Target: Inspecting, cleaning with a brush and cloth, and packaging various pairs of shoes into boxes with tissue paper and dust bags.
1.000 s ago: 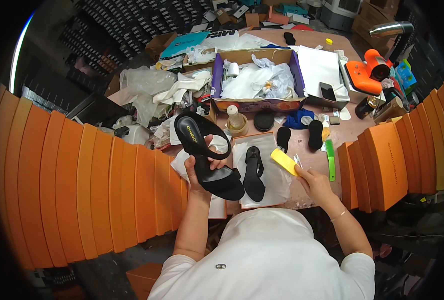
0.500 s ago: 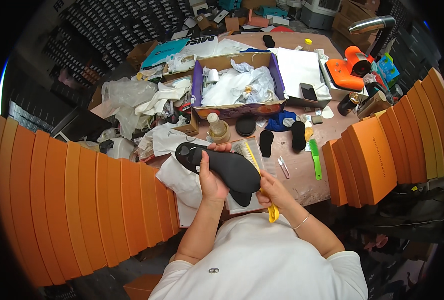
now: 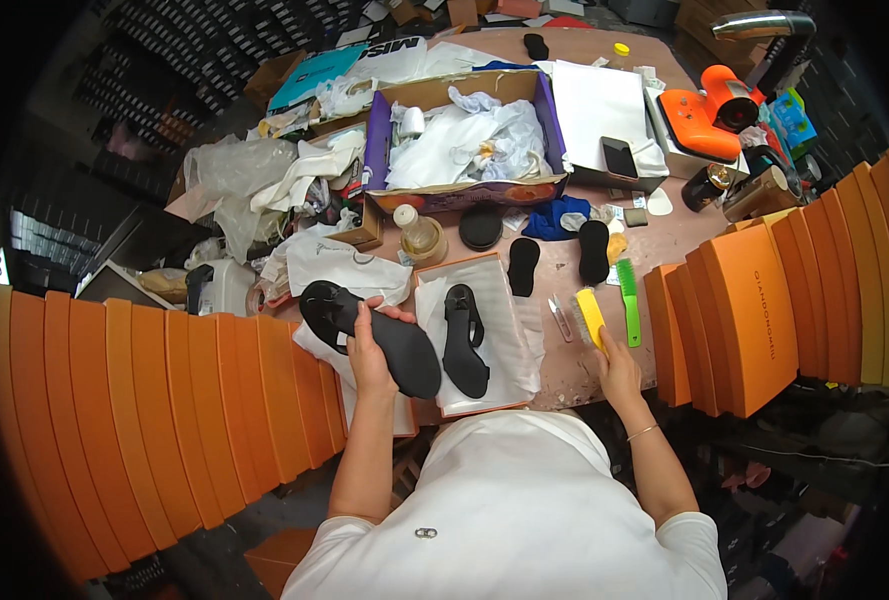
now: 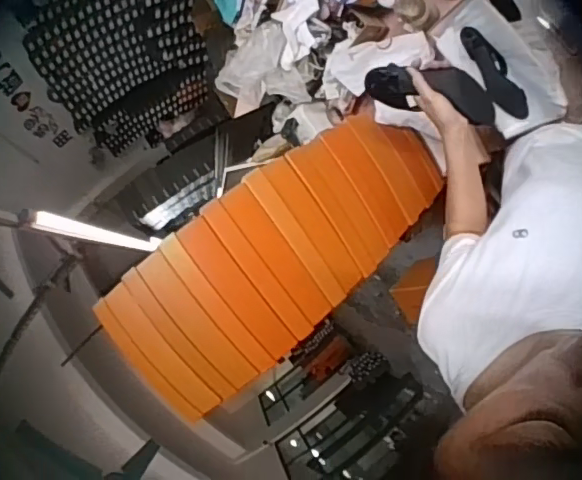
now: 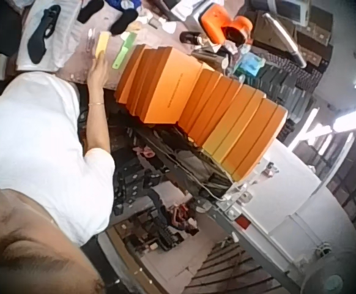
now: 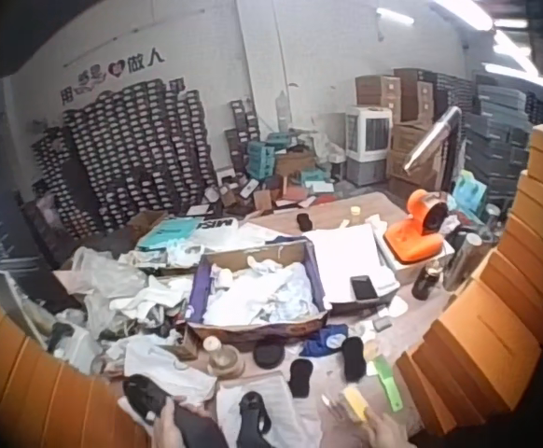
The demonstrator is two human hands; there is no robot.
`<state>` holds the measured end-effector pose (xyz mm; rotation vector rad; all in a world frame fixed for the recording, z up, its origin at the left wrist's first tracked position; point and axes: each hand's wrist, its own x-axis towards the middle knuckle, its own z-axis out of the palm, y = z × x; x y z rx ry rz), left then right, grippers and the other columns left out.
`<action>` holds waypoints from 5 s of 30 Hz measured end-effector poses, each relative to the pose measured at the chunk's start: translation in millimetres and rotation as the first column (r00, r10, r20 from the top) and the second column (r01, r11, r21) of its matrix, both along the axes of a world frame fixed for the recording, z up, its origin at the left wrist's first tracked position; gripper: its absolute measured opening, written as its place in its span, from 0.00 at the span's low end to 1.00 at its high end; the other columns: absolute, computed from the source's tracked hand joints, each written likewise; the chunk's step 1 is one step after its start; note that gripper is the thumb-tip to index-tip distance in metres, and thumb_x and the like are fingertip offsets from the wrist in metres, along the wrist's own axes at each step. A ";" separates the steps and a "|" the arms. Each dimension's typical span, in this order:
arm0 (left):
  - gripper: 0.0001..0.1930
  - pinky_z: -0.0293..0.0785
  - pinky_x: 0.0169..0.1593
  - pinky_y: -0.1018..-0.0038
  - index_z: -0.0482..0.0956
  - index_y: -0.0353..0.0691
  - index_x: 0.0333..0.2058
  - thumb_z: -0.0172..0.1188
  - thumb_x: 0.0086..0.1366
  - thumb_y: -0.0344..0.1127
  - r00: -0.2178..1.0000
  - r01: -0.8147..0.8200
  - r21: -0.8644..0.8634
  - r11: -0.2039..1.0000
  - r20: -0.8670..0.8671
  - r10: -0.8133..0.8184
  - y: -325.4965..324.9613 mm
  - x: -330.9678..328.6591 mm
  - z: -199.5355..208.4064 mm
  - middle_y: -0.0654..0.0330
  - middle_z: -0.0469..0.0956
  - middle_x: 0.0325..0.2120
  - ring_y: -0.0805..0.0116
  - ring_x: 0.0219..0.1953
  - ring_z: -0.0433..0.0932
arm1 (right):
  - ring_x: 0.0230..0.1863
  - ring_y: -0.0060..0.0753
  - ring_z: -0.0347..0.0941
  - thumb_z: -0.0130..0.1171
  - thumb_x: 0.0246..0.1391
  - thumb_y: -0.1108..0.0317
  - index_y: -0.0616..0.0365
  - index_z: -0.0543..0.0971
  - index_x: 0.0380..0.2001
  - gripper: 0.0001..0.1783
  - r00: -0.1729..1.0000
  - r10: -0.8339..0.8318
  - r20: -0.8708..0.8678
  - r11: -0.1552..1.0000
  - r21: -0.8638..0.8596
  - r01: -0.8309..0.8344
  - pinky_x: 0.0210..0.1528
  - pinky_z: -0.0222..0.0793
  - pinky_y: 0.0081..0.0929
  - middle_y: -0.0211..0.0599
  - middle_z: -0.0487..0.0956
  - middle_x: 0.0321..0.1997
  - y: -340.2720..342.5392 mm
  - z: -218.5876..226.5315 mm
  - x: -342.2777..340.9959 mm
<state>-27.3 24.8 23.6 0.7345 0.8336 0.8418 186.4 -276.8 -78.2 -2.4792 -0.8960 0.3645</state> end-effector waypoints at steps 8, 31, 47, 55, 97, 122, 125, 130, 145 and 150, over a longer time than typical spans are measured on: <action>0.31 0.76 0.45 0.59 0.71 0.33 0.44 0.47 0.66 0.62 0.998 0.010 -0.287 0.958 0.064 0.009 -11.8 -48.1 -18.9 0.54 0.74 0.32 0.58 0.34 0.77 | 0.55 0.50 0.72 0.60 0.54 0.68 0.69 0.65 0.60 0.31 0.700 0.351 -0.622 0.909 0.405 -0.096 0.56 0.67 0.33 0.58 0.74 0.53 151.3 -4.1 -59.7; 0.55 0.70 0.55 0.49 0.60 0.27 0.60 0.35 0.56 0.79 0.688 0.719 -0.291 0.631 0.431 -0.584 -7.6 -49.2 -36.3 0.40 0.64 0.58 0.48 0.61 0.65 | 0.44 0.20 0.72 0.60 0.56 0.74 0.60 0.67 0.61 0.29 0.239 0.456 -0.858 0.863 0.491 0.119 0.49 0.71 0.21 0.29 0.75 0.42 108.4 70.6 -81.8; 0.41 0.74 0.53 0.56 0.59 0.40 0.62 0.43 0.62 0.68 0.638 0.732 -0.016 0.682 0.367 -0.677 -3.1 -53.4 -22.7 0.49 0.70 0.54 0.55 0.56 0.71 | 0.44 0.20 0.69 0.63 0.53 0.78 0.62 0.73 0.52 0.22 0.256 0.556 -0.791 0.817 0.577 0.008 0.46 0.69 0.19 0.28 0.74 0.44 116.6 63.2 -74.9; 0.22 0.65 0.60 0.65 0.77 0.41 0.49 0.64 0.52 0.27 0.384 0.914 0.378 0.146 -0.691 -0.613 21.4 -71.0 -4.2 0.57 0.74 0.50 0.54 0.56 0.69 | 0.40 0.28 0.73 0.65 0.45 0.76 0.58 0.78 0.41 0.17 0.631 0.662 -0.404 0.722 0.568 -0.394 0.48 0.67 0.27 0.35 0.77 0.35 138.9 77.9 -76.0; 0.14 0.62 0.26 0.75 0.76 0.43 0.38 0.61 0.62 0.47 0.981 0.077 -0.273 0.959 0.193 -0.024 37.8 -73.1 -29.1 0.63 0.75 0.21 0.70 0.20 0.70 | 0.37 0.21 0.76 0.57 0.59 0.71 0.56 0.70 0.47 0.13 0.346 0.345 -0.872 0.748 0.478 0.460 0.35 0.76 0.23 0.29 0.78 0.39 217.8 26.9 93.1; 0.16 0.76 0.36 0.82 0.73 0.30 0.51 0.54 0.69 0.33 0.806 0.489 -0.078 0.869 -0.342 -0.484 -63.1 -33.4 -81.7 0.60 0.79 0.36 0.78 0.34 0.77 | 0.24 0.30 0.67 0.68 0.49 0.65 0.61 0.72 0.26 0.15 0.565 0.463 -0.683 0.886 0.374 -0.274 0.28 0.65 0.25 0.37 0.70 0.24 155.4 39.9 -76.9; 0.15 0.72 0.25 0.85 0.76 0.34 0.49 0.54 0.69 0.35 0.830 0.414 -0.156 0.897 -0.340 -0.442 -53.2 -10.1 -71.9 0.62 0.80 0.34 0.82 0.29 0.75 | 0.23 0.32 0.66 0.67 0.49 0.64 0.62 0.70 0.23 0.17 0.603 0.491 -0.629 0.869 0.405 -0.285 0.26 0.63 0.28 0.37 0.69 0.22 168.5 51.6 -64.1; 0.12 0.75 0.34 0.80 0.80 0.36 0.44 0.55 0.68 0.36 0.786 0.493 0.276 0.825 -0.547 -0.287 -25.3 19.7 -58.0 0.61 0.79 0.35 0.75 0.32 0.77 | 0.21 0.31 0.62 0.65 0.51 0.64 0.62 0.67 0.20 0.19 0.590 0.584 -0.558 0.806 0.485 -0.339 0.23 0.58 0.29 0.37 0.67 0.21 191.8 66.1 -34.0; 0.09 0.72 0.38 0.78 0.74 0.35 0.39 0.62 0.62 0.29 0.906 0.371 0.263 0.891 -0.313 -0.284 34.7 59.2 -45.1 0.61 0.76 0.31 0.74 0.33 0.75 | 0.33 0.52 0.77 0.58 0.52 0.68 0.65 0.79 0.32 0.10 0.835 0.540 -0.106 0.831 0.223 -0.509 0.38 0.71 0.38 0.51 0.80 0.34 352.8 66.8 183.9; 0.10 0.71 0.37 0.78 0.75 0.34 0.40 0.62 0.62 0.32 0.889 0.278 0.569 0.774 -0.458 0.018 135.5 97.6 -11.6 0.60 0.77 0.31 0.75 0.32 0.74 | 0.48 0.49 0.75 0.55 0.51 0.70 0.59 0.78 0.44 0.16 0.649 0.761 -0.013 0.643 0.155 -0.750 0.52 0.69 0.39 0.50 0.78 0.47 422.3 32.3 179.2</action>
